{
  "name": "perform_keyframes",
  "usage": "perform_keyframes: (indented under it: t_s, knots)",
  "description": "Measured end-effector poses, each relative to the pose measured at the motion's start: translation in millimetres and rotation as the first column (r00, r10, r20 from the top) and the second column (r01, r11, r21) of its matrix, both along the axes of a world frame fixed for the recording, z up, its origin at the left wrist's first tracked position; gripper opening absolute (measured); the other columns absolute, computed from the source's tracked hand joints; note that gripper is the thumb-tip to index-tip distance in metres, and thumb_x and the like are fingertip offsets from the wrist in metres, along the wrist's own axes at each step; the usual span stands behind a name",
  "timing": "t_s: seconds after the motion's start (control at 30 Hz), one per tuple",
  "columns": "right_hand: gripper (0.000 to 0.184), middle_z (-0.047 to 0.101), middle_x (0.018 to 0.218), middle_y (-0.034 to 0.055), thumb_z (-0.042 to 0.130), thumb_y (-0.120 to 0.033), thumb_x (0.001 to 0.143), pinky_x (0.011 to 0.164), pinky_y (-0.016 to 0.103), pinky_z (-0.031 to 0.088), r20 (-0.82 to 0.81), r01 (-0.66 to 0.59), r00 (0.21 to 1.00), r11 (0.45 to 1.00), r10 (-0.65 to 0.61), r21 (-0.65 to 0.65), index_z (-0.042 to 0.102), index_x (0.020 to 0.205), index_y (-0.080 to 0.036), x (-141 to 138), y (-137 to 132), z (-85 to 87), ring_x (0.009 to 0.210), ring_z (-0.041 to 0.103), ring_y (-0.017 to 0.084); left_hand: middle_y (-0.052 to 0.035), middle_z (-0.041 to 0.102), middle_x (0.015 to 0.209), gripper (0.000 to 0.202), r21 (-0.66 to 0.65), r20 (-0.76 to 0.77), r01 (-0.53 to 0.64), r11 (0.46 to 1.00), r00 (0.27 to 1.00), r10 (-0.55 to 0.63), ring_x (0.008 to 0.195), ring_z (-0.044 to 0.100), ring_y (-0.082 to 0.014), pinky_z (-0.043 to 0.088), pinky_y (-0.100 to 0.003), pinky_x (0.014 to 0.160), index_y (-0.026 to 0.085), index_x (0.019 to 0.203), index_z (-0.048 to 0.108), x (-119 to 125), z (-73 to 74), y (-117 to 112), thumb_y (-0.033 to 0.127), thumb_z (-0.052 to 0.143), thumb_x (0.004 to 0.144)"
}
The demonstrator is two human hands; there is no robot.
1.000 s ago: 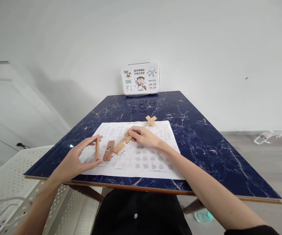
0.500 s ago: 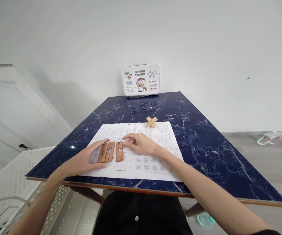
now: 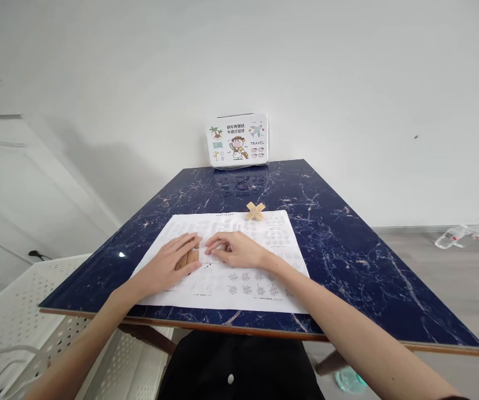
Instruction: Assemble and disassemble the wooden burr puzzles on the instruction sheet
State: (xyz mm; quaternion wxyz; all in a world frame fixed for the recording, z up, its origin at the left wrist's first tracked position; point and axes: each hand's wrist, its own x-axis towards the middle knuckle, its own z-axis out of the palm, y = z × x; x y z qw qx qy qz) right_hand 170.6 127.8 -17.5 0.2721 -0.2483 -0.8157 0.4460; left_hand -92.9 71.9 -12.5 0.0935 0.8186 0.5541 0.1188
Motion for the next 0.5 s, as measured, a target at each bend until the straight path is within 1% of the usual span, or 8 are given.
perform_keyframes:
  t_s: [0.07, 0.17, 0.27, 0.37, 0.5]
  knots:
    - [0.022, 0.081, 0.112, 0.0069, 0.06, -0.024, 0.099, 0.062, 0.029, 0.048, 0.001, 0.002, 1.0, 1.0, -0.002, -0.016, 0.069, 0.119, -0.02, 0.6, -0.1, 0.3, 0.066, 0.064, 0.012, -0.0071, 0.037, 0.171, 0.073, 0.022, -0.033, -0.059, 0.998, 0.998, 0.06, 0.16, 0.028, -0.0358, 0.024, -0.056, 0.13, 0.029, 0.161, 0.043, -12.2, -2.0, 11.9, 0.069, 0.048, 0.101]
    - [0.021, 0.08, 0.111, 0.0073, 0.059, -0.024, 0.099, 0.061, 0.028, 0.049, -0.009, -0.006, 1.0, 0.998, 0.005, -0.056, 0.069, 0.118, -0.02, 1.4, 0.6, -0.3, 0.064, 0.063, 0.012, -0.0117, 0.039, 0.169, 0.075, 0.086, -0.065, -0.157, 0.984, 0.984, 0.163, 0.158, 0.031, -0.0369, 0.025, -0.057, 0.128, 0.024, 0.161, 0.044, -32.3, -5.7, 33.1, 0.071, 0.043, 0.101]
    - [0.019, 0.08, 0.109, 0.0073, 0.059, -0.024, 0.098, 0.062, 0.028, 0.051, -0.023, -0.008, 1.0, 0.996, 0.005, -0.092, 0.069, 0.114, -0.02, 1.6, 2.2, -1.7, 0.064, 0.063, 0.012, -0.0137, 0.04, 0.168, 0.077, 0.085, -0.091, -0.263, 0.961, 0.959, 0.27, 0.157, 0.033, -0.0387, 0.025, -0.059, 0.127, 0.023, 0.16, 0.045, -48.5, -8.4, 53.3, 0.072, 0.039, 0.101]
    - [0.017, 0.08, 0.107, 0.007, 0.059, -0.022, 0.097, 0.061, 0.028, 0.051, -0.029, -0.005, 1.0, 0.994, 0.002, -0.113, 0.068, 0.111, -0.02, 1.7, 3.3, -2.1, 0.065, 0.063, 0.012, -0.0151, 0.04, 0.168, 0.077, 0.099, -0.102, -0.302, 0.948, 0.945, 0.311, 0.156, 0.034, -0.0396, 0.025, -0.059, 0.126, 0.022, 0.158, 0.046, -58.0, -9.6, 70.2, 0.072, 0.038, 0.1]
    - [0.018, 0.079, 0.104, 0.0066, 0.058, -0.017, 0.093, 0.061, 0.028, 0.05, -0.036, 0.002, 0.999, 0.992, -0.006, -0.127, 0.068, 0.107, -0.02, 1.9, 2.7, 0.7, 0.064, 0.061, 0.012, -0.0158, 0.04, 0.168, 0.077, 0.108, -0.089, -0.375, 0.921, 0.919, 0.385, 0.156, 0.033, -0.0406, 0.022, -0.06, 0.127, 0.021, 0.156, 0.049, -63.4, -9.7, 88.2, 0.072, 0.038, 0.099]
